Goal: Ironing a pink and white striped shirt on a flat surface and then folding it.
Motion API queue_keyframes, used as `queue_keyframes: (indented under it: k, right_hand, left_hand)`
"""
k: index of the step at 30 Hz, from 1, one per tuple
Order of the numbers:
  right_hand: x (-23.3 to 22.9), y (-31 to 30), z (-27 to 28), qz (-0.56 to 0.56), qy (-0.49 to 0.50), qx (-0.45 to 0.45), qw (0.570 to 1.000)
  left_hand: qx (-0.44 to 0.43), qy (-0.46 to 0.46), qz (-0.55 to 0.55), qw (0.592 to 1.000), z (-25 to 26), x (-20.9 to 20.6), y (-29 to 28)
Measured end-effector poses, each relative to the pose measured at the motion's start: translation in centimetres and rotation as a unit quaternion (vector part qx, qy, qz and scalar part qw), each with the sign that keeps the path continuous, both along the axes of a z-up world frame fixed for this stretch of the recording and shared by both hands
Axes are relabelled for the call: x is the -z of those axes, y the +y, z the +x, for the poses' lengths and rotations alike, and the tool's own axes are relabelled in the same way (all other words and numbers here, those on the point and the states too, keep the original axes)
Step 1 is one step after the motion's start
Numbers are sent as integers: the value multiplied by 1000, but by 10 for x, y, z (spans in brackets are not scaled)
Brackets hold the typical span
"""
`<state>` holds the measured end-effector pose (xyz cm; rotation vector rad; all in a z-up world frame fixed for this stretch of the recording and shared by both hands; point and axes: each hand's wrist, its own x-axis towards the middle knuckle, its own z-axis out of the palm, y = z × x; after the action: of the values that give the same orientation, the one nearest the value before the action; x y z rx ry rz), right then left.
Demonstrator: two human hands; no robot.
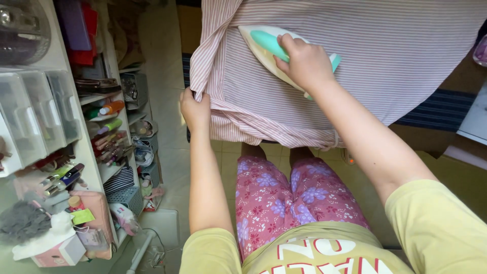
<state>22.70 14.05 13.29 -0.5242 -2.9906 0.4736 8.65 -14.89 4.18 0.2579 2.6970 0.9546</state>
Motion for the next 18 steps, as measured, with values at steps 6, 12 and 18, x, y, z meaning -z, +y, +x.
queue_keyframes:
  k: [6,12,18]
  right_hand:
    - [-24,-27,43,-31,-53,-78,995]
    - [-9,2,85,10,-25,37,999]
    - [-4,49,150,45,-33,116,992]
  left_hand:
    - [8,20,14,1000,0,16,-5]
    - [7,12,-4,1000,-1,17,-4]
    - [15,28,-58,998,3,9,13]
